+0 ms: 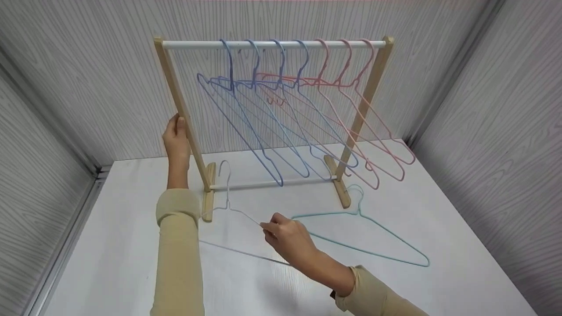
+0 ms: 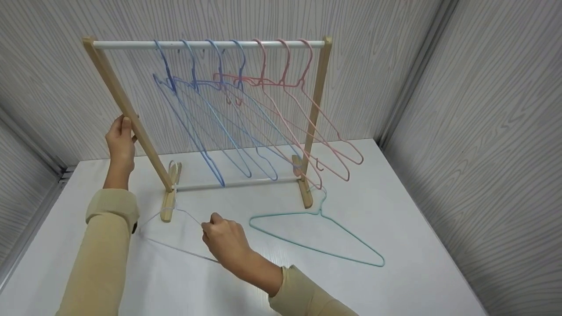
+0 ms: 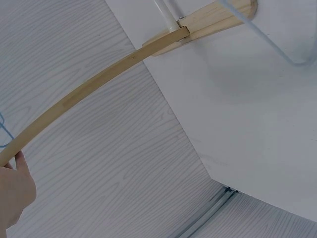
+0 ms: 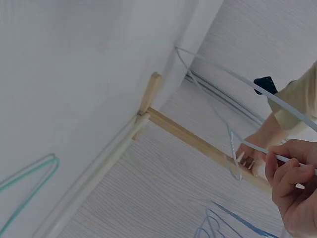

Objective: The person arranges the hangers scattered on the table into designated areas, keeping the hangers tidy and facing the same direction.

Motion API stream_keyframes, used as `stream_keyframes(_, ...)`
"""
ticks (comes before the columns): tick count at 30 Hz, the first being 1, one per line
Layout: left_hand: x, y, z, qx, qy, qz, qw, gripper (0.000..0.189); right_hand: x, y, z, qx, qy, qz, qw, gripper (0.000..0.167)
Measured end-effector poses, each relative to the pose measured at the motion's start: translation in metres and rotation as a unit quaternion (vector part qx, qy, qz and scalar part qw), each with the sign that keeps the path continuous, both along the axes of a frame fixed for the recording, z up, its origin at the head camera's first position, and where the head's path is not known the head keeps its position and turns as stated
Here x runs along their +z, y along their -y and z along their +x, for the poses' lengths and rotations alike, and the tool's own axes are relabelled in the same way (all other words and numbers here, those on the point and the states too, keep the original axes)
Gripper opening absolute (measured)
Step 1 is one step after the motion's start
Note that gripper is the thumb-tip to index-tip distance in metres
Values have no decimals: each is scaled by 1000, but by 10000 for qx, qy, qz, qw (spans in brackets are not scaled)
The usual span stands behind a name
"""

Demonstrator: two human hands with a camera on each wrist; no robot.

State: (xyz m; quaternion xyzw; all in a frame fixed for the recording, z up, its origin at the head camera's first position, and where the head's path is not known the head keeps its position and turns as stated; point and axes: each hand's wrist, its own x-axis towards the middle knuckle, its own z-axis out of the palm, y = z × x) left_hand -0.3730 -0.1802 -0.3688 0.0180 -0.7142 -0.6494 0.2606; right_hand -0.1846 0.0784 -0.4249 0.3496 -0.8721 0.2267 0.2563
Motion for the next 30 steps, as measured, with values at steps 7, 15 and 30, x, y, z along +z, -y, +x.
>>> stream_keyframes(7,0,-1,0,92,-99,-55,9999,47,31,-2,10,28,-243,278,9993,12)
stream_keyframes(15,-1,-1,-1,132,-162,-62,9998,45,57,0,10,-239,-518,268,9980,10)
stream_keyframes(30,-2,0,-2,107,-172,-33,9998,45,107,7,-3,-492,-428,200,9977,9)
